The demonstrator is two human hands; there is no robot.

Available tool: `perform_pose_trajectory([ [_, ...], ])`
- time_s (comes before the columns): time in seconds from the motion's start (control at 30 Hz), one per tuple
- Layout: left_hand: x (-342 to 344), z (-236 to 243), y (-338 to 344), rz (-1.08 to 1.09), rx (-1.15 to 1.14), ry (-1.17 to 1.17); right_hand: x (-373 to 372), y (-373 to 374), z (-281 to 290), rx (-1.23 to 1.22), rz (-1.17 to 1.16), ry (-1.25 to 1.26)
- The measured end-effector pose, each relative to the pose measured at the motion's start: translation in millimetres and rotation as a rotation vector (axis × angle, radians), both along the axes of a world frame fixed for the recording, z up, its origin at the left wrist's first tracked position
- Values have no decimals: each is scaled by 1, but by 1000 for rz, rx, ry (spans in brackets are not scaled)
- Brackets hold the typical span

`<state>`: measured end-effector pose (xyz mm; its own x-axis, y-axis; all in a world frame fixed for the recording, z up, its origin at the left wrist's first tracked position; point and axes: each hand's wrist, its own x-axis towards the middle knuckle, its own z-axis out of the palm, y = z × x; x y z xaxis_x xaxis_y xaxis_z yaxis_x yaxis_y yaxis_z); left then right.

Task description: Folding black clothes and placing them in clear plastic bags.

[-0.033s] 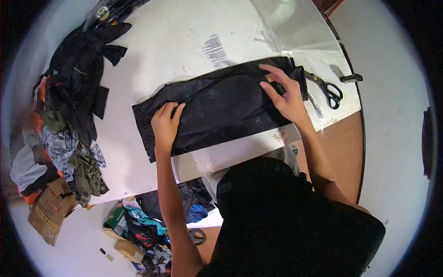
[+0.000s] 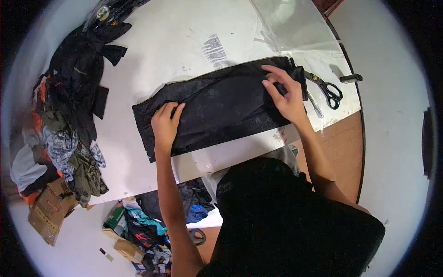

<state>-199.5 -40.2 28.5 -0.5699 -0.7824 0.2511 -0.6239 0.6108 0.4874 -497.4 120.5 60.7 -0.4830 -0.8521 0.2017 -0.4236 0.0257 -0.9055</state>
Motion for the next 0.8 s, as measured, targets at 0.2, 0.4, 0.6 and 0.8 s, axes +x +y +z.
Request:
perform_pose_trajectory([
  [0.2, 9, -7, -3, -13, -58, 42, 14, -9, -2, -130, -52, 84],
  [0.4, 8, -2, 0, 4, -75, 16, 11, -14, -17, 99, -217, 339],
  [0.6, 17, 17, -30, 58, -279, 63, 40, -61, 5, -34, 9, 370],
  [0.8, 18, 11, -63, -30, -78, 82, 121, -157, -27, -122, 416, 368],
])
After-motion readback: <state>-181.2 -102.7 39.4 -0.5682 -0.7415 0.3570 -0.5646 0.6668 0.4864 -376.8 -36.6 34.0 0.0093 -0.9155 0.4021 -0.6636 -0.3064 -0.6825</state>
